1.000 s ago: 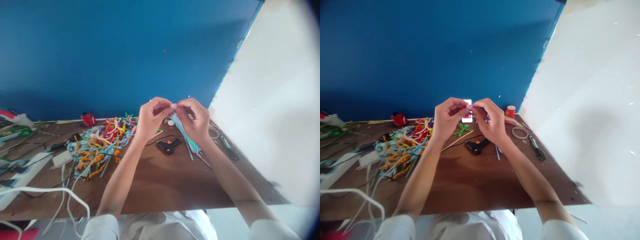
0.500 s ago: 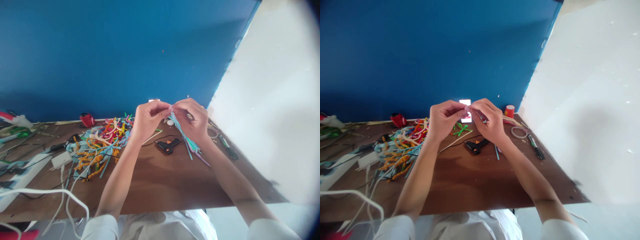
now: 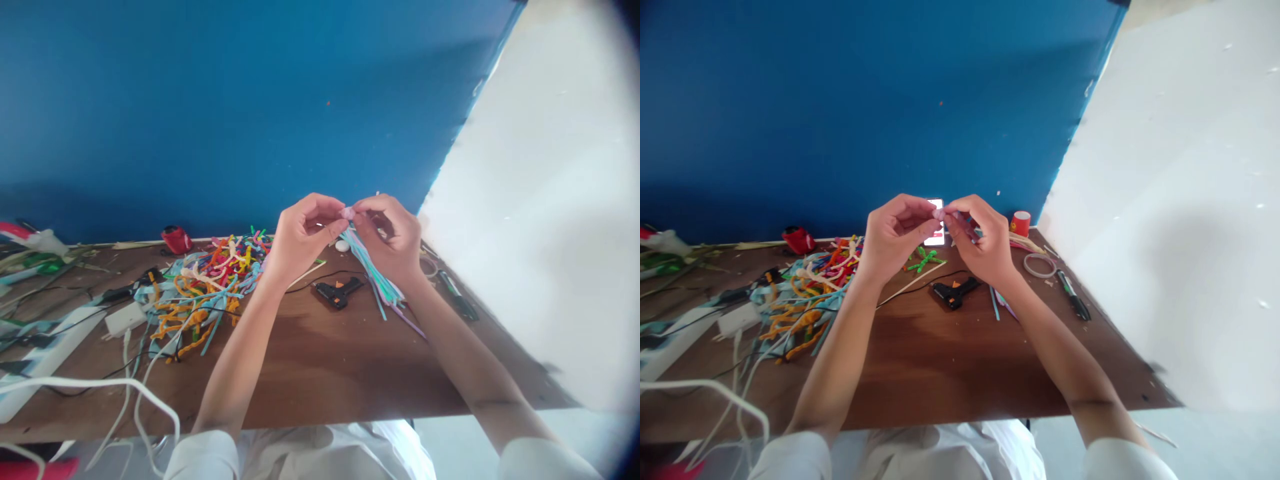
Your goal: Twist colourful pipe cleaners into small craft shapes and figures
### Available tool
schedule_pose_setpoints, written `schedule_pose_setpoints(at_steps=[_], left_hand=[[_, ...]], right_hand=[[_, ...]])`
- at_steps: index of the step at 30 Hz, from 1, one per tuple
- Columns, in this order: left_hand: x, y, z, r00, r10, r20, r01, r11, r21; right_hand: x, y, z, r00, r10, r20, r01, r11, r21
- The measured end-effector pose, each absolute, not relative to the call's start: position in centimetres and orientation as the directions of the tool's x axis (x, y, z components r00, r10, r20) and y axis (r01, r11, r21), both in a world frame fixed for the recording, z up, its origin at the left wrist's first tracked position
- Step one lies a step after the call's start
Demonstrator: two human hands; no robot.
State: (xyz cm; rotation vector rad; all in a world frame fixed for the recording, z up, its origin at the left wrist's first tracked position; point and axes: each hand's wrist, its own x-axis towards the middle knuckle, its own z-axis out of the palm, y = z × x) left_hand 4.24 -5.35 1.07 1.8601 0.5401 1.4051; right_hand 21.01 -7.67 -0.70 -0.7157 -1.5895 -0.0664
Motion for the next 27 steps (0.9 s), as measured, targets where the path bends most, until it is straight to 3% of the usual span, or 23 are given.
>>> schedule_pose_setpoints(at_steps=[7, 27], left_hand=[[4.39, -5.34, 0.93, 0.256, 0.656, 0.710, 0.078, -0.746, 0.661], [4.35, -5.42, 1.06, 0.233, 0.639, 0.733, 0.110, -0.766, 0.633]], right_hand=[[20.98, -7.51, -0.85, 0.033, 0.446, 0.894, 0.510, 0.762, -0.399], [20.99, -7.45, -1.06, 0.029, 0.454, 0.891, 0.515, 0.757, -0.403]])
